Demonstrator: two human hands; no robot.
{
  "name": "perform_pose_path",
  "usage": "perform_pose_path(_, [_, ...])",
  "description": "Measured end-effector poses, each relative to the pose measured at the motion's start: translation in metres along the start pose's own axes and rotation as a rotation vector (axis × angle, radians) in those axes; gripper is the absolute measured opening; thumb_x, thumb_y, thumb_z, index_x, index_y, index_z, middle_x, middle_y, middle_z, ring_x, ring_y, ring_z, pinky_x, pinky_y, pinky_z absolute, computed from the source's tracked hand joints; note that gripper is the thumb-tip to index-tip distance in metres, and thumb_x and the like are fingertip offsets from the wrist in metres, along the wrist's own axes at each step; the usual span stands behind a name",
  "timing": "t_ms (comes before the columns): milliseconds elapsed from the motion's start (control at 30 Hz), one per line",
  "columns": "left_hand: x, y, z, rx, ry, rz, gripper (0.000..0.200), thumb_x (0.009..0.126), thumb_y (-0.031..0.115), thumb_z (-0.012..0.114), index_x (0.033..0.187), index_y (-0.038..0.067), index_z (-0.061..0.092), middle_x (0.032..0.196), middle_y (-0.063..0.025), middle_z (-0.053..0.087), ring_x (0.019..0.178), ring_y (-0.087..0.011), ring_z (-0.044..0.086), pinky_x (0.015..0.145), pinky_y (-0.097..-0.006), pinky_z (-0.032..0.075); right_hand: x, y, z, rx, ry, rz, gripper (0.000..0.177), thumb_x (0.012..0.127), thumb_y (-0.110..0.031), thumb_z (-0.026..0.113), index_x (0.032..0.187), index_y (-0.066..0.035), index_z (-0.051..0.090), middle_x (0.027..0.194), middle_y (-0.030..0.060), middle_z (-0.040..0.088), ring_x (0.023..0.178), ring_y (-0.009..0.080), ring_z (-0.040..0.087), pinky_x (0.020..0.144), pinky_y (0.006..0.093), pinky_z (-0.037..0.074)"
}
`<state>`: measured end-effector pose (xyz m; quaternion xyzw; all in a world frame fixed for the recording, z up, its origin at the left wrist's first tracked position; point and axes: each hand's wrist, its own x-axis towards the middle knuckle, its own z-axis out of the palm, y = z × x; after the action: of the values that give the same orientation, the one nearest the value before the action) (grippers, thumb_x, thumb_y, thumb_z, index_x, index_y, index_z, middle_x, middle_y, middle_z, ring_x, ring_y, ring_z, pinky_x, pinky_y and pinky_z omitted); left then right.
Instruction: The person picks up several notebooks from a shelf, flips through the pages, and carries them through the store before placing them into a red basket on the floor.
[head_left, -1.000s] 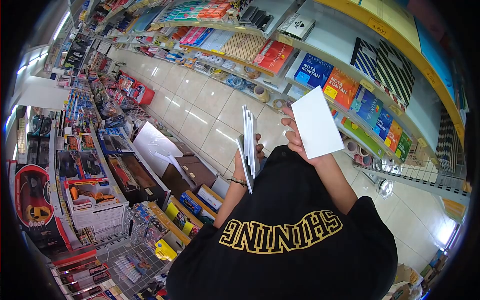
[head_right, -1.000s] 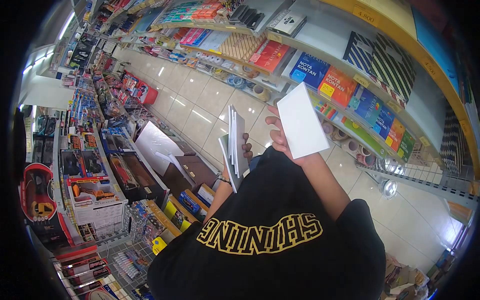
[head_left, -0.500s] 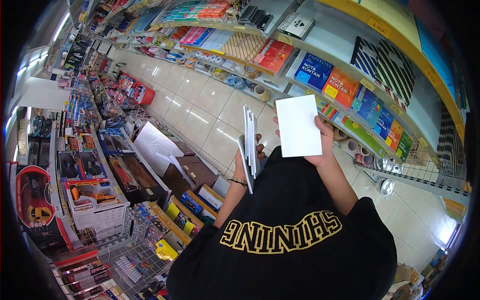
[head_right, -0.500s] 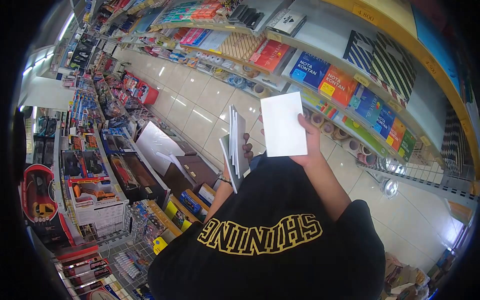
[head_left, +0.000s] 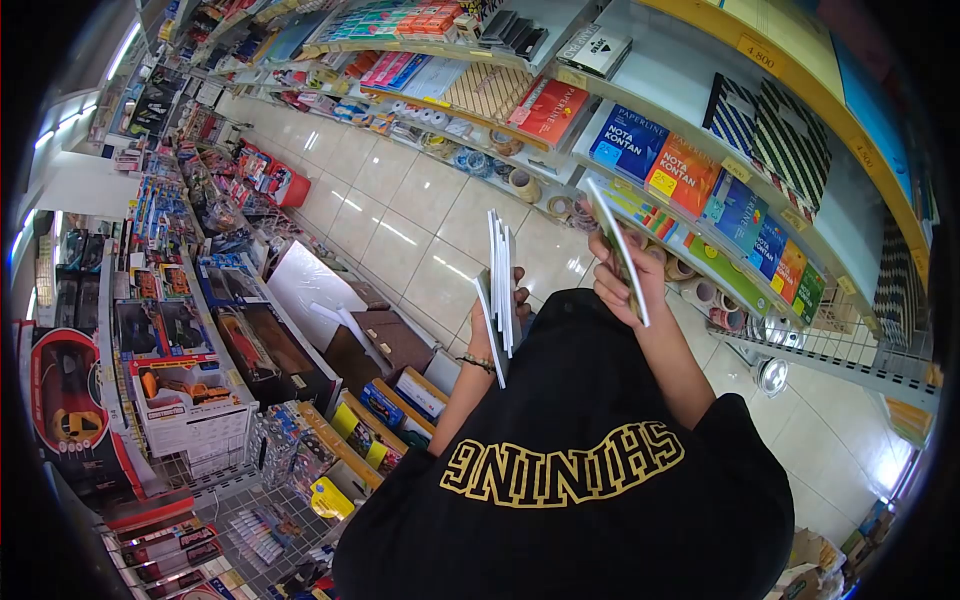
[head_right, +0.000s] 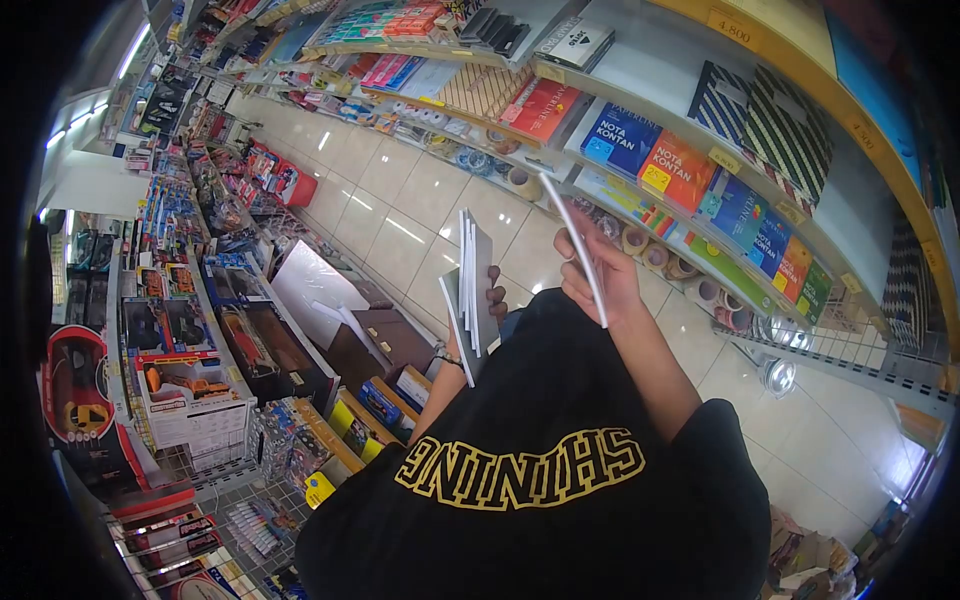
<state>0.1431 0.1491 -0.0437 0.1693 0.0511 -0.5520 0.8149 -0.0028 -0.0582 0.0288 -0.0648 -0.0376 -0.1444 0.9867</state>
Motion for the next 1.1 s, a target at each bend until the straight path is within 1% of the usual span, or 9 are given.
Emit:
perform_pose_path(167, [-0.001, -0.001, 0.005, -0.008, -0.016, -0.006, 0.044, 0.101, 0.041, 0.048, 0.118, 0.001, 0.053, 0.112, -0.0047, 0.052, 0.083, -0.0138, 0.054, 0.065, -0.0254, 0.048, 0.003, 0.002, 0.007, 0.156, -0.170, 0.088, 0.074, 0.100, -0.032, 0.049, 0.155, -0.004, 0.009, 0.100, 0.0140, 0.046, 0.050, 0.0151, 0.049, 0.043, 0.0271, 0.041])
perform_pose_path(367, [-0.002, -0.001, 0.010, 0.005, -0.032, 0.008, 0.044, 0.101, 0.040, 0.047, 0.120, 0.000, 0.053, 0.112, -0.0051, 0.053, 0.083, -0.0140, 0.054, 0.066, -0.0258, 0.048, 0.000, 0.006, -0.001, -0.135, 0.072, 0.081, 0.068, 0.103, -0.045, 0.039, 0.154, -0.005, 0.019, 0.104, 0.0099, 0.045, 0.050, 0.0110, 0.039, 0.043, 0.0243, 0.034])
perform_pose_path(433, [-0.003, -0.002, 0.010, 0.012, -0.037, 0.024, 0.044, 0.101, 0.040, 0.047, 0.120, 0.000, 0.053, 0.112, -0.0055, 0.053, 0.083, -0.0141, 0.054, 0.067, -0.0259, 0.048, 0.007, 0.010, 0.010, -0.015, -0.181, 0.055, 0.068, 0.103, -0.048, 0.035, 0.154, -0.005, 0.021, 0.122, 0.0114, 0.049, 0.069, 0.0160, 0.058, 0.057, 0.0270, 0.049])
perform_pose_path(500, [-0.002, -0.001, 0.004, -0.005, -0.019, 0.017, 0.043, 0.101, 0.038, 0.047, 0.121, 0.000, 0.053, 0.115, -0.0064, 0.054, 0.084, -0.0143, 0.054, 0.067, -0.0263, 0.048, 0.012, 0.015, 0.036, -0.253, 0.284, -0.083, 0.068, 0.104, -0.048, 0.035, 0.155, -0.005, 0.020, 0.144, 0.0143, 0.043, 0.107, 0.0244, 0.062, 0.085, 0.0325, 0.053])
perform_pose_path(533, [-0.002, 0.000, -0.003, -0.004, -0.020, 0.017, 0.043, 0.101, 0.038, 0.047, 0.121, 0.000, 0.053, 0.115, -0.0064, 0.054, 0.084, -0.0143, 0.054, 0.067, -0.0263, 0.048, 0.009, 0.011, 0.024, -0.224, 0.069, -0.029, 0.066, 0.101, -0.037, 0.047, 0.154, -0.005, 0.023, 0.154, 0.0147, 0.034, 0.134, 0.0262, 0.046, 0.108, 0.0349, 0.040])
perform_pose_path(767, [0.000, -0.001, -0.006, -0.047, -0.008, -0.014, 0.042, 0.099, 0.035, 0.051, 0.123, 0.001, 0.052, 0.115, -0.0071, 0.054, 0.082, -0.0144, 0.055, 0.066, -0.0253, 0.048, 0.003, 0.019, 0.005, -0.438, 0.108, -0.015, 0.085, 0.085, -0.011, 0.071, 0.155, -0.011, 0.024, 0.148, 0.0099, 0.042, 0.113, 0.0217, 0.060, 0.097, 0.0337, 0.048])
perform_pose_path(900, [-0.002, -0.003, 0.007, 0.026, 0.017, 0.043, 0.043, 0.098, 0.037, 0.051, 0.124, 0.001, 0.051, 0.113, -0.0066, 0.053, 0.080, -0.0145, 0.054, 0.064, -0.0256, 0.048, 0.003, 0.016, 0.002, -0.009, -0.305, 0.031, 0.104, 0.079, 0.000, 0.067, 0.158, -0.026, 0.006, 0.115, 0.0085, 0.054, 0.093, 0.0240, 0.061, 0.090, 0.0399, 0.047])
perform_pose_path(933, [-0.002, -0.003, 0.007, 0.026, 0.018, 0.045, 0.043, 0.098, 0.037, 0.051, 0.124, 0.001, 0.051, 0.113, -0.0066, 0.053, 0.080, -0.0145, 0.054, 0.064, -0.0256, 0.048, 0.001, 0.016, 0.004, 0.005, -0.228, 0.030, 0.106, 0.078, 0.002, 0.063, 0.158, -0.031, 0.002, 0.096, 0.0088, 0.046, 0.075, 0.0225, 0.056, 0.073, 0.0379, 0.047])
perform_pose_path(1100, [0.001, -0.002, 0.006, -0.004, -0.035, 0.012, 0.045, 0.099, 0.038, 0.050, 0.124, 0.001, 0.051, 0.113, -0.0067, 0.054, 0.080, -0.0154, 0.055, 0.063, -0.0262, 0.048, 0.007, 0.011, 0.002, 0.196, -0.315, 0.128, 0.074, 0.090, -0.014, 0.054, 0.155, -0.020, 0.020, 0.096, 0.0096, 0.044, 0.062, 0.0165, 0.049, 0.054, 0.0307, 0.040])
